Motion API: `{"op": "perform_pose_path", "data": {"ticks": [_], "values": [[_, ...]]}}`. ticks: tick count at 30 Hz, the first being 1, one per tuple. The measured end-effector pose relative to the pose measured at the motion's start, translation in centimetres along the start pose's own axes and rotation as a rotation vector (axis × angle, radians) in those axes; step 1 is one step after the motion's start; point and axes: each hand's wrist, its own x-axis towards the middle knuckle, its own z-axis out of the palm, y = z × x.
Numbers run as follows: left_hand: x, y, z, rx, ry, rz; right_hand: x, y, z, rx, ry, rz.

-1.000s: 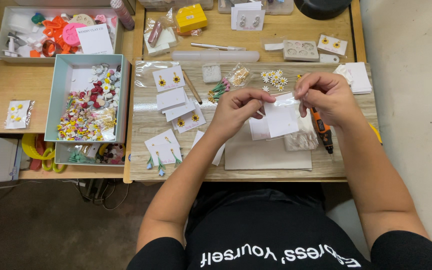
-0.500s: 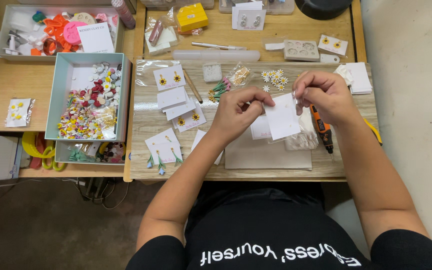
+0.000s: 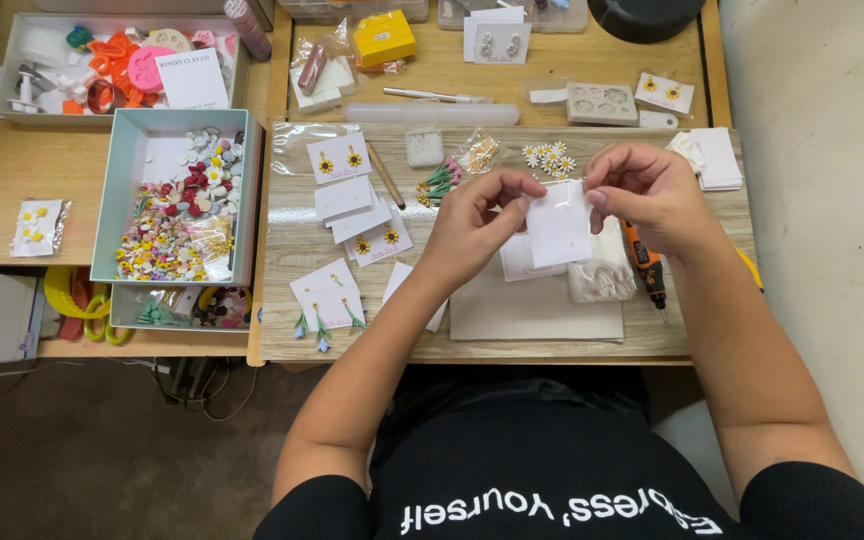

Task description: The person places pairs of flower-shaped earrings onto small white cards and then inserts the cards into clear plastic bags. The person handles the earrings and cards by hand, arranging them on a cluttered workbench with various craft supplies.

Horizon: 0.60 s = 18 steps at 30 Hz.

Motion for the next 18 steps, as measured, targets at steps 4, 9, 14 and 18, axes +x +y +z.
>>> {"op": "perform_pose_path", "data": {"ticks": [4, 9, 14, 18], "values": [[0.4, -3.3, -0.6, -0.099, -0.021, -0.086, -0.3, 0.6, -0.3, 0.165, 0.024, 0.034], [-0.6, -5.9, 0.3, -0.777, -0.178, -0.590, -0.1, -2.4, 3.2, -0.257, -0.148, -0.103], [-0.8, -5.9, 0.4, -0.886, -0.302, -0.745, -0.1, -2.5, 3.9, -0.340, -0.184, -0.096], [-1.0, -1.9, 0.6, -0.796, -0.373, -0.692, -0.3, -1.3, 3.8, -0.238, -0.045, 0.024]]}}
